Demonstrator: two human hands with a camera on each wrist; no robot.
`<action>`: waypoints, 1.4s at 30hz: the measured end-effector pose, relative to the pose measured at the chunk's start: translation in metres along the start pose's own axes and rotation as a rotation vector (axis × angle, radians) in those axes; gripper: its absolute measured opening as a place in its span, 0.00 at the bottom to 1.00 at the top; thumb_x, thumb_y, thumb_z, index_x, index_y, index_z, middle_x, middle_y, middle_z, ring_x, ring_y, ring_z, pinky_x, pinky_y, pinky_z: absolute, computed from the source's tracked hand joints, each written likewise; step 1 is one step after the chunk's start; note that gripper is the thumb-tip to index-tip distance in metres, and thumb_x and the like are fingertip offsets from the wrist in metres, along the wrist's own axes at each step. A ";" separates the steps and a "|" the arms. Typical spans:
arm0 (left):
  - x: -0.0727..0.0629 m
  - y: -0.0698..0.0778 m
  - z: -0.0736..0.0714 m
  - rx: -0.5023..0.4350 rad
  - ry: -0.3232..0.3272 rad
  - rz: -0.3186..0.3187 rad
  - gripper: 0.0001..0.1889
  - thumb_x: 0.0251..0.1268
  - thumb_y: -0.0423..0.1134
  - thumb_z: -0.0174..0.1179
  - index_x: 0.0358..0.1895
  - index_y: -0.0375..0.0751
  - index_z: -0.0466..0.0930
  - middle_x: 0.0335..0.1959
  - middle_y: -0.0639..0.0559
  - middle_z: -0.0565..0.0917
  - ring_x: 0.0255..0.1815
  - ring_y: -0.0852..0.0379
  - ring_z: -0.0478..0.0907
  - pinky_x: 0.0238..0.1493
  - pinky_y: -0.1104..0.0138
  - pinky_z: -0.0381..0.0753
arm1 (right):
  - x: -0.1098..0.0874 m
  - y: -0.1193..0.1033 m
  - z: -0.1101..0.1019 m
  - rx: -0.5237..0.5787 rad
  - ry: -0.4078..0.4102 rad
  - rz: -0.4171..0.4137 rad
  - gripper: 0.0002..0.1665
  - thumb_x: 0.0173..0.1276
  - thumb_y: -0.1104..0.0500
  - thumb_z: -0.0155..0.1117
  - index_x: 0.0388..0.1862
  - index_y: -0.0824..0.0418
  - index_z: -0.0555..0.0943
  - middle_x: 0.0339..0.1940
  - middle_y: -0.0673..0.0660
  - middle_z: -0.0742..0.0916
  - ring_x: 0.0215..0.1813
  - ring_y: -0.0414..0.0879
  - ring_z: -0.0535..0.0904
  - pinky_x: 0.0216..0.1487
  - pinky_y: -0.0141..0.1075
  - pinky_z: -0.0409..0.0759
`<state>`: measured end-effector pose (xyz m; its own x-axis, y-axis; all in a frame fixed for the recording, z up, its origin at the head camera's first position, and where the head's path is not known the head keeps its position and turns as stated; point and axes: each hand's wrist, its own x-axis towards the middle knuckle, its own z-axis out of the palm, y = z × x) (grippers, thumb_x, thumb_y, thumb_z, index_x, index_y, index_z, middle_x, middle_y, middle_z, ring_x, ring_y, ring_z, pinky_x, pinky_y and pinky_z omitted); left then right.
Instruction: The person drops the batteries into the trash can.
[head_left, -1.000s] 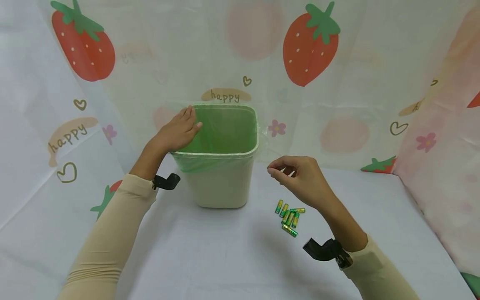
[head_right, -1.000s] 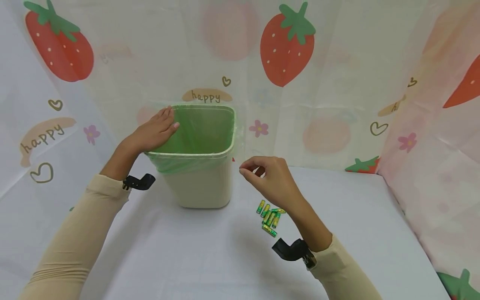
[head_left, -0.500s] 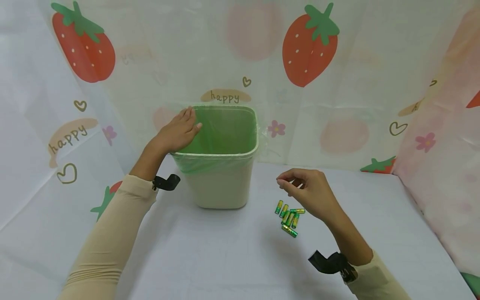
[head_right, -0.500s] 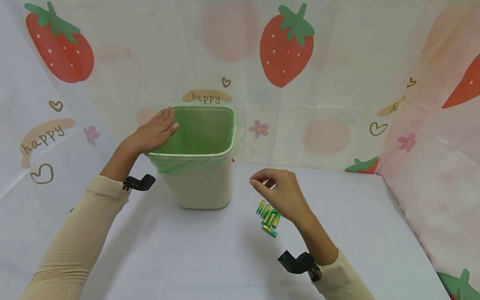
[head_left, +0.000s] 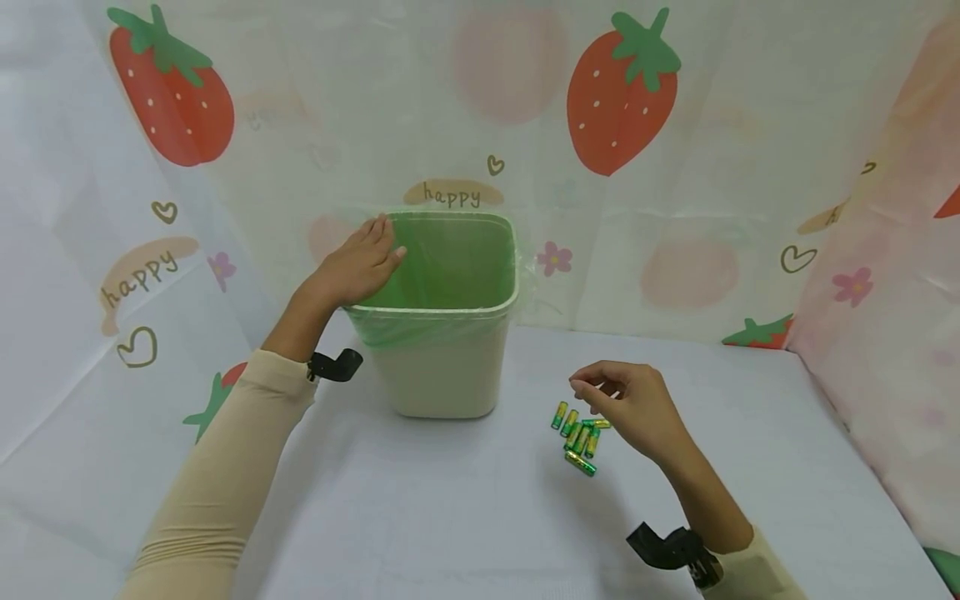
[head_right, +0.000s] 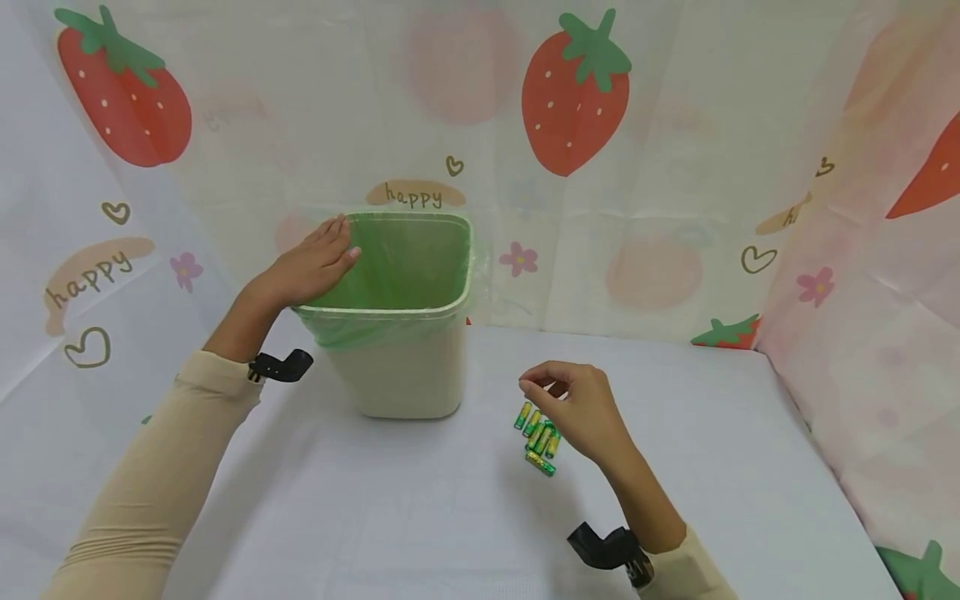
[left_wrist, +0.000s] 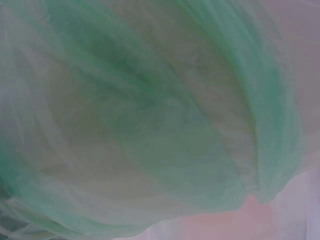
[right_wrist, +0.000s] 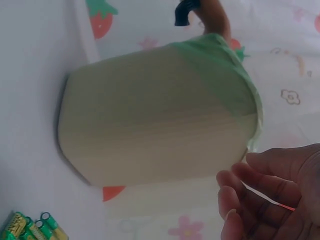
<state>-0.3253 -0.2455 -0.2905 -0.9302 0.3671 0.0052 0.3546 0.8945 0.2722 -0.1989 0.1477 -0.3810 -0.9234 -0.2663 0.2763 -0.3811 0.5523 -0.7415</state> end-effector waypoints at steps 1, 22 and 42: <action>0.000 0.000 0.000 0.000 -0.001 0.003 0.36 0.87 0.50 0.28 0.79 0.25 0.29 0.82 0.32 0.30 0.82 0.38 0.26 0.81 0.49 0.32 | -0.001 0.002 0.000 0.002 0.002 0.008 0.06 0.72 0.60 0.68 0.43 0.56 0.90 0.34 0.50 0.90 0.29 0.44 0.84 0.26 0.35 0.82; 0.001 -0.001 0.001 0.004 0.001 0.007 0.37 0.87 0.51 0.28 0.79 0.25 0.30 0.82 0.32 0.31 0.82 0.38 0.26 0.81 0.49 0.32 | -0.018 0.053 0.007 -0.003 0.043 0.142 0.10 0.73 0.56 0.68 0.43 0.61 0.89 0.33 0.52 0.90 0.28 0.45 0.83 0.27 0.35 0.79; -0.001 -0.001 0.000 -0.005 -0.002 0.008 0.37 0.87 0.51 0.28 0.79 0.25 0.30 0.82 0.32 0.30 0.82 0.39 0.26 0.81 0.50 0.32 | -0.026 0.102 0.027 0.037 0.052 0.333 0.10 0.71 0.59 0.69 0.41 0.67 0.88 0.32 0.62 0.90 0.28 0.55 0.84 0.24 0.35 0.81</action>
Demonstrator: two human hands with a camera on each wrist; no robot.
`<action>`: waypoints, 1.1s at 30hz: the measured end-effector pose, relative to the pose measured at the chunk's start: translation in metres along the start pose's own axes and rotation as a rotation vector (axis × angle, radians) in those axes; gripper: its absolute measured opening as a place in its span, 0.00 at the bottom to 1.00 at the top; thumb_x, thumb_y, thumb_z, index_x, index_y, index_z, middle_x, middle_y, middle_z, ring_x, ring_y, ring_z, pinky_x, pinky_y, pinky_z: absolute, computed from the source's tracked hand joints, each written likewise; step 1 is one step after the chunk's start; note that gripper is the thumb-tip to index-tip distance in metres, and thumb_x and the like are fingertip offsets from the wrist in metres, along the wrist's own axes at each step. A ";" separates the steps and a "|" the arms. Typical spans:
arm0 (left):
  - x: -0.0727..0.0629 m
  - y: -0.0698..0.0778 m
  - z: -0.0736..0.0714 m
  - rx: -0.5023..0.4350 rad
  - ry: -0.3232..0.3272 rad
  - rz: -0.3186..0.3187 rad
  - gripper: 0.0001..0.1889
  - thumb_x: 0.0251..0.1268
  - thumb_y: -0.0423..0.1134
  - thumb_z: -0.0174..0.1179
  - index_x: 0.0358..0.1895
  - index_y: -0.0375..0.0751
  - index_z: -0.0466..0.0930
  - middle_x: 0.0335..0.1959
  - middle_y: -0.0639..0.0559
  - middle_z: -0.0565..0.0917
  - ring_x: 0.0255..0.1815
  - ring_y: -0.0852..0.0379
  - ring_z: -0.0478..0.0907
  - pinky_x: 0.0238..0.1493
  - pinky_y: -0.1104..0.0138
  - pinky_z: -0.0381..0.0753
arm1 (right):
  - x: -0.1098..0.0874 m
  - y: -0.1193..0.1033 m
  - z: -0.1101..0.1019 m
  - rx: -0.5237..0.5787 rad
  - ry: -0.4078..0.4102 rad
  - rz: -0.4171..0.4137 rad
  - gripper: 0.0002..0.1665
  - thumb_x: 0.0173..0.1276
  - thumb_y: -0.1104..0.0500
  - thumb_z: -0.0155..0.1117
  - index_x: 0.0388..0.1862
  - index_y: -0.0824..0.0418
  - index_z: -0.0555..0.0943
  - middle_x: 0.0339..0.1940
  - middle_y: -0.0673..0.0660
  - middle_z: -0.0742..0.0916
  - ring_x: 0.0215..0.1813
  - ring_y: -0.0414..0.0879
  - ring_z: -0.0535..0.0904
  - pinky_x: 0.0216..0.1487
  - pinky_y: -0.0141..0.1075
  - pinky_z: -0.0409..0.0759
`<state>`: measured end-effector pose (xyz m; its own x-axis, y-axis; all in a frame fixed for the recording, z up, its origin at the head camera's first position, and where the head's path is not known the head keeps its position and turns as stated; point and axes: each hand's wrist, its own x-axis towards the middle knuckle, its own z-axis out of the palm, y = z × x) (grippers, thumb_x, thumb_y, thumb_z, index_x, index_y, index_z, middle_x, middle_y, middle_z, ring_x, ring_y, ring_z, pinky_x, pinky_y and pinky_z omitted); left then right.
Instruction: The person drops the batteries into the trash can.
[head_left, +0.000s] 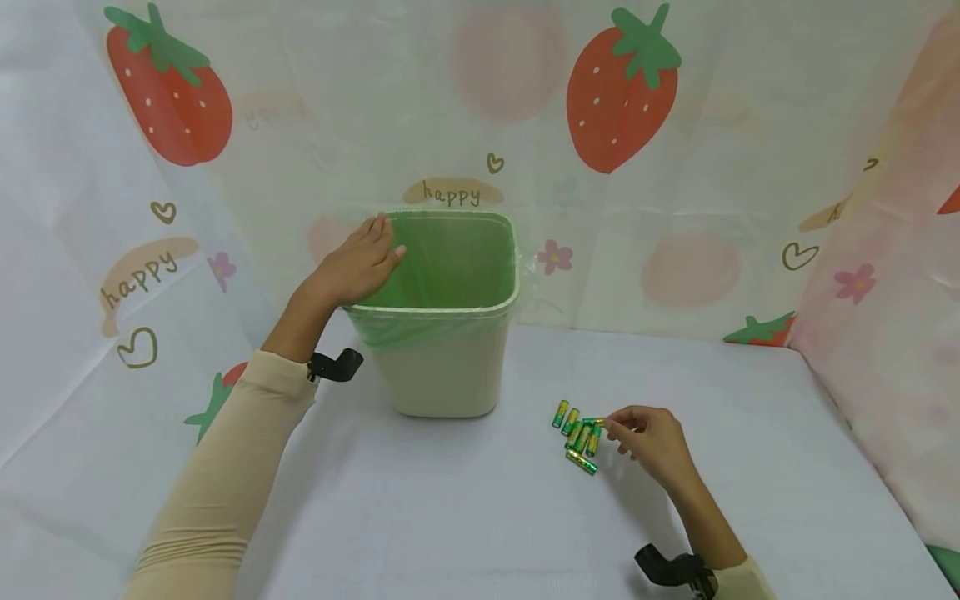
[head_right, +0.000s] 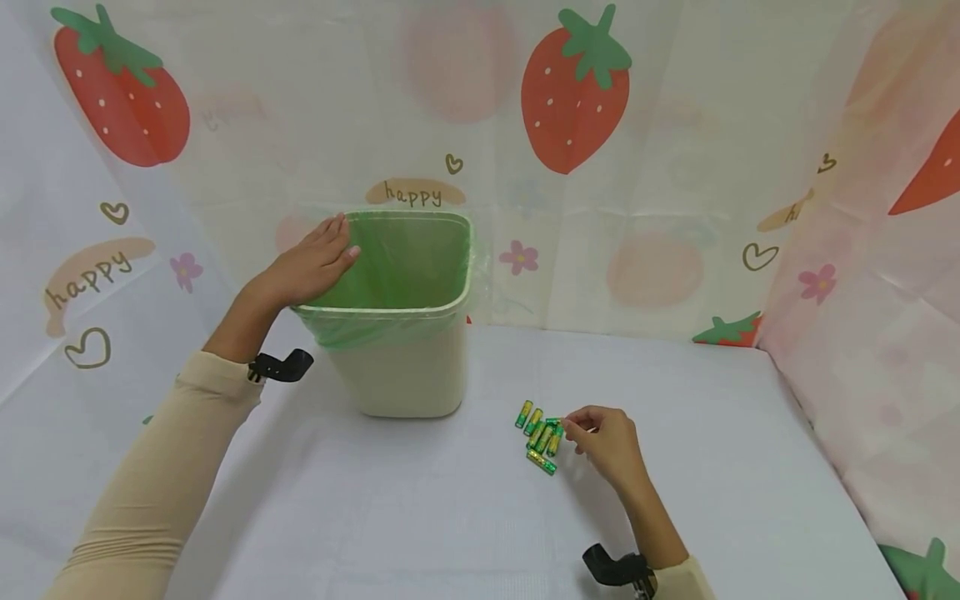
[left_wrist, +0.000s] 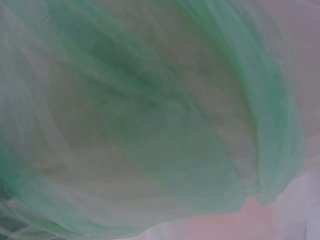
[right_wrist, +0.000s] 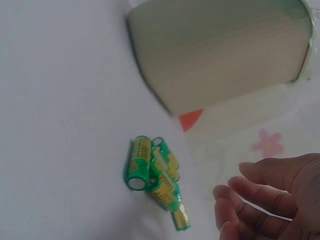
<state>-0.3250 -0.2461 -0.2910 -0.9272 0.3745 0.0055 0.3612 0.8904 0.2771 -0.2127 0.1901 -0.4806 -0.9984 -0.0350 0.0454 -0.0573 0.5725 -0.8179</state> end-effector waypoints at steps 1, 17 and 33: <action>0.000 0.000 0.000 0.000 0.000 0.001 0.37 0.87 0.51 0.28 0.79 0.25 0.30 0.82 0.32 0.30 0.82 0.39 0.26 0.81 0.50 0.31 | 0.001 0.002 0.002 -0.003 -0.005 0.008 0.10 0.71 0.59 0.69 0.40 0.67 0.88 0.31 0.62 0.89 0.28 0.54 0.84 0.24 0.35 0.81; 0.000 0.000 0.001 -0.011 0.004 0.002 0.36 0.87 0.50 0.29 0.79 0.24 0.30 0.82 0.32 0.30 0.82 0.39 0.26 0.81 0.50 0.31 | 0.005 0.019 0.023 -0.108 -0.005 0.111 0.10 0.67 0.59 0.71 0.37 0.66 0.85 0.23 0.53 0.87 0.20 0.45 0.80 0.22 0.35 0.72; -0.001 0.000 -0.001 -0.007 0.001 0.004 0.36 0.87 0.50 0.29 0.79 0.24 0.30 0.82 0.32 0.30 0.83 0.39 0.26 0.81 0.50 0.32 | 0.002 0.018 0.030 -0.226 0.012 0.113 0.15 0.64 0.55 0.74 0.37 0.66 0.84 0.30 0.57 0.86 0.29 0.47 0.79 0.25 0.37 0.73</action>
<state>-0.3244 -0.2460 -0.2903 -0.9259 0.3778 0.0073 0.3641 0.8869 0.2843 -0.2153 0.1756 -0.5127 -0.9984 0.0483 -0.0309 0.0566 0.7406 -0.6696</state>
